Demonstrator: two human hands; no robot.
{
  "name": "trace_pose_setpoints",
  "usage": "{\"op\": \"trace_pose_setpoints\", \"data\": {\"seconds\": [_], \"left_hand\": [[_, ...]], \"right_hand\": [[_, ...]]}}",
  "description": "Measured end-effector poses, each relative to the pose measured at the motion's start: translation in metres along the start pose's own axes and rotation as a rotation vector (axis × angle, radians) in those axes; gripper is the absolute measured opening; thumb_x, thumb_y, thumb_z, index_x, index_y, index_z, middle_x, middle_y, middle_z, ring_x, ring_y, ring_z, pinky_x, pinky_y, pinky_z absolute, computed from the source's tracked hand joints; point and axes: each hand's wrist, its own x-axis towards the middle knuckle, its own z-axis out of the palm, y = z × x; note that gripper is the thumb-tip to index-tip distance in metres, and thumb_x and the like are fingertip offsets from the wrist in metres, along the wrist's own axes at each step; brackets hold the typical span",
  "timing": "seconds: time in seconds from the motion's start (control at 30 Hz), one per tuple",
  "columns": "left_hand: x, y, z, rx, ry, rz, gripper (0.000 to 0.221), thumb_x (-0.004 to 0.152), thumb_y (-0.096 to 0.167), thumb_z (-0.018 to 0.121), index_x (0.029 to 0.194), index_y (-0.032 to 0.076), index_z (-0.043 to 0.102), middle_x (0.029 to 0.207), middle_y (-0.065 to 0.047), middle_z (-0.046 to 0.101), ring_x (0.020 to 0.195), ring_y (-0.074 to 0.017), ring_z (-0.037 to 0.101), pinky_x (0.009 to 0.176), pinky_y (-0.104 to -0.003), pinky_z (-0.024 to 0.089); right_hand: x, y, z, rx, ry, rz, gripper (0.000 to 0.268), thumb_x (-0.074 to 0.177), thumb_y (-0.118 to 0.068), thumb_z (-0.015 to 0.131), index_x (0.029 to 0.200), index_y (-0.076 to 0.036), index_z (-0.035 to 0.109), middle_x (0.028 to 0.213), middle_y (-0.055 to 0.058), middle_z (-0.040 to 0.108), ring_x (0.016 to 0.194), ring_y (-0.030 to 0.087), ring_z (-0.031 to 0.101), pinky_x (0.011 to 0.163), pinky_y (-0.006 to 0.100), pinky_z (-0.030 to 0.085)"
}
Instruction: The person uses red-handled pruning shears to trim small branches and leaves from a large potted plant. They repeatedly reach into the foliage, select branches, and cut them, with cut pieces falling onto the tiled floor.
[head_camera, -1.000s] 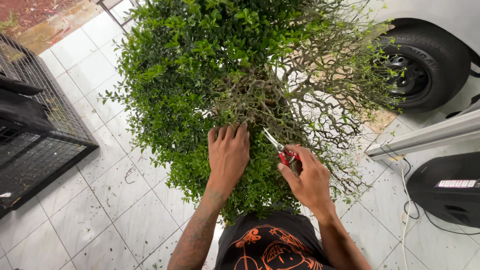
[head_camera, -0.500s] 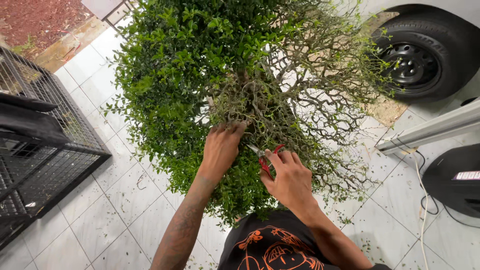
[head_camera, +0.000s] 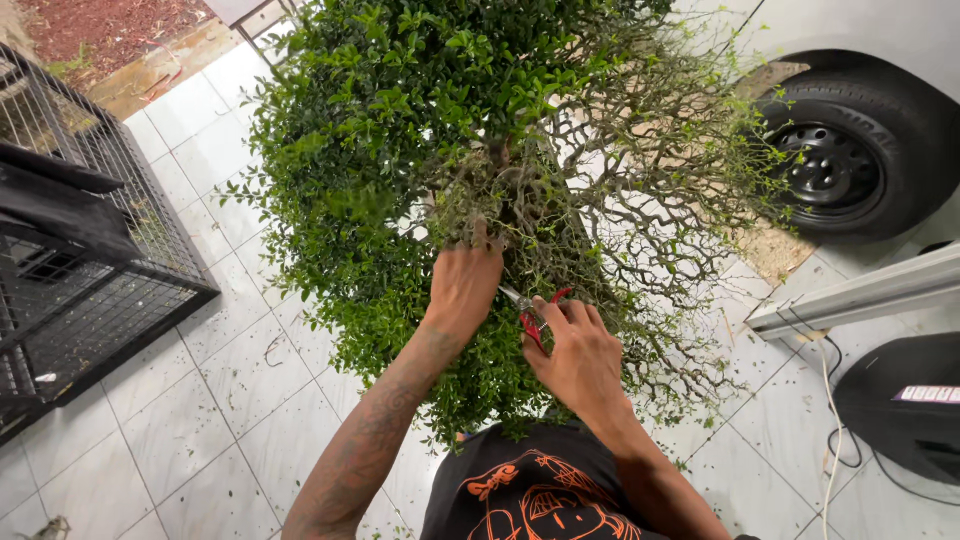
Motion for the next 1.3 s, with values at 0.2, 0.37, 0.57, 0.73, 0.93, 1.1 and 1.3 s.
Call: {"op": "trace_pose_setpoints", "data": {"seconds": [0.2, 0.37, 0.57, 0.73, 0.93, 1.1, 1.3], "left_hand": [[-0.004, -0.013, 0.005, -0.144, 0.151, 0.043, 0.031, 0.097, -0.003, 0.056, 0.125, -0.002, 0.07, 0.055, -0.009, 0.058, 0.038, -0.0134, 0.036, 0.045, -0.031, 0.028], [0.007, -0.019, 0.035, -0.255, 0.27, 0.026, 0.018, 0.097, 0.002, 0.055, 0.089, 0.002, 0.07, 0.047, -0.006, 0.046, 0.036, -0.0106, 0.024, 0.042, -0.029, 0.021], [0.002, -0.021, 0.031, -0.359, 0.3, -0.018, 0.026, 0.104, 0.008, 0.049, 0.099, -0.001, 0.073, 0.06, -0.012, 0.054, 0.038, -0.0117, 0.027, 0.042, -0.031, 0.022], [0.009, -0.021, 0.039, -0.409, 0.119, 0.033, 0.031, 0.105, 0.005, 0.046, 0.127, -0.004, 0.066, 0.076, -0.02, 0.067, 0.041, -0.0138, 0.033, 0.047, -0.033, 0.026], [0.012, -0.014, 0.032, -0.242, 0.03, 0.04, 0.034, 0.109, 0.009, 0.042, 0.133, -0.003, 0.063, 0.107, -0.031, 0.07, 0.057, -0.0264, 0.061, 0.05, -0.04, 0.042], [0.012, -0.01, 0.031, -0.618, -0.096, -0.119, 0.059, 0.115, 0.033, 0.021, 0.151, -0.01, 0.04, 0.149, -0.038, 0.045, 0.096, -0.0448, 0.067, 0.071, -0.053, 0.046], [0.003, -0.003, 0.036, -0.325, 0.074, 0.061, 0.033, 0.104, -0.001, 0.04, 0.111, 0.021, 0.063, 0.13, -0.022, 0.057, 0.071, -0.0316, 0.069, 0.049, -0.04, 0.056]], "right_hand": [[0.005, -0.002, -0.016, 0.016, -0.071, 0.008, 0.046, 0.089, -0.047, 0.072, 0.126, -0.021, 0.07, 0.093, 0.008, 0.066, 0.092, 0.026, 0.069, 0.059, 0.039, 0.063], [0.01, -0.01, -0.033, 0.015, -0.104, 0.0, 0.047, 0.09, -0.049, 0.071, 0.127, -0.019, 0.07, 0.093, 0.009, 0.066, 0.092, 0.027, 0.07, 0.058, 0.04, 0.063], [0.009, 0.0, -0.022, -0.01, -0.101, -0.008, 0.047, 0.09, -0.051, 0.072, 0.126, -0.02, 0.069, 0.095, 0.007, 0.066, 0.094, 0.027, 0.071, 0.059, 0.04, 0.063], [0.012, -0.004, -0.029, -0.014, -0.135, 0.015, 0.046, 0.091, -0.053, 0.069, 0.125, -0.022, 0.069, 0.095, 0.007, 0.067, 0.094, 0.025, 0.07, 0.06, 0.037, 0.063], [0.013, -0.005, -0.03, 0.006, -0.166, 0.029, 0.045, 0.091, -0.049, 0.07, 0.126, -0.022, 0.068, 0.097, 0.007, 0.067, 0.097, 0.027, 0.07, 0.066, 0.044, 0.064], [0.01, -0.002, -0.026, -0.004, -0.154, 0.045, 0.047, 0.089, -0.05, 0.07, 0.127, -0.023, 0.067, 0.098, 0.007, 0.066, 0.098, 0.028, 0.07, 0.067, 0.047, 0.064], [0.012, -0.006, -0.029, 0.01, -0.16, 0.049, 0.046, 0.093, -0.055, 0.066, 0.125, -0.022, 0.068, 0.098, 0.009, 0.067, 0.097, 0.028, 0.07, 0.069, 0.044, 0.064]]}}
